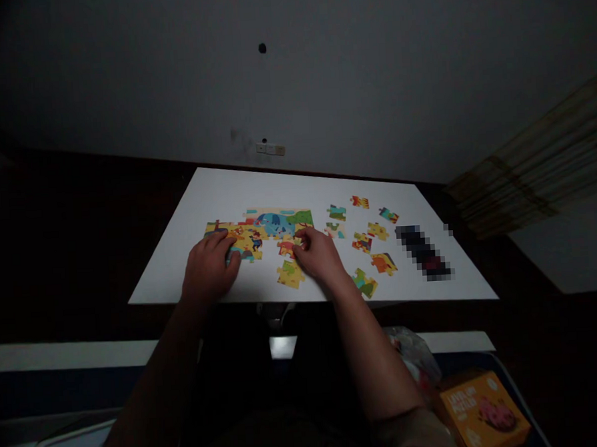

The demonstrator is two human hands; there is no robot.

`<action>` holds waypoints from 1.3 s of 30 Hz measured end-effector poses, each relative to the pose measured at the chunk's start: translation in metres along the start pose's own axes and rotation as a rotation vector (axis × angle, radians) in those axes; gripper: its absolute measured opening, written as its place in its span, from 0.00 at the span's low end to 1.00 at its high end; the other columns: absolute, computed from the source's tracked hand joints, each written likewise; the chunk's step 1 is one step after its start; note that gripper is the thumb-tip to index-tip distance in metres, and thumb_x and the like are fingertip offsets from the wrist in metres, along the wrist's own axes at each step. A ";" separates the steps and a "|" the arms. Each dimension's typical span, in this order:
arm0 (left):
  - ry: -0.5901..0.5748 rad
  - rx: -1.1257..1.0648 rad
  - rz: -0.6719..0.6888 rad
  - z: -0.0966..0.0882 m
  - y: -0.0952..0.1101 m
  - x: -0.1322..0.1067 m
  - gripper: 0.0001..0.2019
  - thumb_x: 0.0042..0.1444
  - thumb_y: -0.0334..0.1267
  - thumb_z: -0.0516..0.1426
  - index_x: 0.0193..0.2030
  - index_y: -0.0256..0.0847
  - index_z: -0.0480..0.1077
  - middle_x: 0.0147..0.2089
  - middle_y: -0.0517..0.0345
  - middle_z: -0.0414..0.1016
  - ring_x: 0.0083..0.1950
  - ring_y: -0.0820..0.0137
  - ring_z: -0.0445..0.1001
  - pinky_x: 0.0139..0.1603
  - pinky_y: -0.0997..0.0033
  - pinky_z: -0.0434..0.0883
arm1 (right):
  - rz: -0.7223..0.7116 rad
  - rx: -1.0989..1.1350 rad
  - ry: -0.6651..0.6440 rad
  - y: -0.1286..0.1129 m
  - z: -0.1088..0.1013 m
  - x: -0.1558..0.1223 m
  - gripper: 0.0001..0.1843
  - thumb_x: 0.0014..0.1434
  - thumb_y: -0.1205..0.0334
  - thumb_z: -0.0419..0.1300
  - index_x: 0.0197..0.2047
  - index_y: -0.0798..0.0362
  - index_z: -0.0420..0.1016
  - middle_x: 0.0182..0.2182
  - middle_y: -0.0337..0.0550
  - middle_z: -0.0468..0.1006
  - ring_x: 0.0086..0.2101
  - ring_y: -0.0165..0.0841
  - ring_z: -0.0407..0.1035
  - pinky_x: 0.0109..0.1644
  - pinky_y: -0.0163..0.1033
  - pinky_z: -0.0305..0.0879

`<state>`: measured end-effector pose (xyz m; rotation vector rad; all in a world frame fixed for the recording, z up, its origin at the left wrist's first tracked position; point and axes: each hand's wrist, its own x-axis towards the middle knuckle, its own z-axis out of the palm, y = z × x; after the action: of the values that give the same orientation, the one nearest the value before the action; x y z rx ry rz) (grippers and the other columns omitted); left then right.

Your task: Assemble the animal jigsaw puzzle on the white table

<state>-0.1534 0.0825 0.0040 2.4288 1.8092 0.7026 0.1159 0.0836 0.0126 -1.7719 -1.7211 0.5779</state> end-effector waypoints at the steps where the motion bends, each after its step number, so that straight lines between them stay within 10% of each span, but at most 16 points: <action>1: 0.004 -0.004 -0.001 0.000 0.000 0.000 0.17 0.66 0.38 0.51 0.58 0.42 0.72 0.66 0.45 0.70 0.67 0.51 0.66 0.67 0.47 0.62 | -0.014 -0.041 0.005 -0.002 0.002 0.000 0.12 0.56 0.61 0.62 0.46 0.47 0.77 0.32 0.44 0.79 0.33 0.41 0.74 0.38 0.48 0.69; 15: -0.001 -0.013 -0.011 0.003 0.000 0.002 0.15 0.65 0.38 0.52 0.56 0.43 0.72 0.66 0.46 0.70 0.66 0.51 0.66 0.66 0.44 0.63 | -0.183 -0.225 0.053 -0.004 0.002 -0.025 0.07 0.65 0.56 0.61 0.44 0.45 0.79 0.45 0.46 0.80 0.47 0.43 0.73 0.55 0.51 0.68; 39: 0.000 -0.031 -0.008 0.004 -0.001 0.004 0.16 0.66 0.39 0.52 0.57 0.43 0.72 0.65 0.45 0.70 0.65 0.51 0.67 0.66 0.45 0.63 | -0.233 -0.285 0.011 -0.004 -0.004 -0.020 0.11 0.66 0.58 0.58 0.45 0.48 0.82 0.45 0.50 0.80 0.48 0.45 0.71 0.55 0.51 0.68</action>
<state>-0.1518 0.0870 0.0012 2.4014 1.7925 0.7245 0.1143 0.0635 0.0158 -1.7195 -2.0481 0.2310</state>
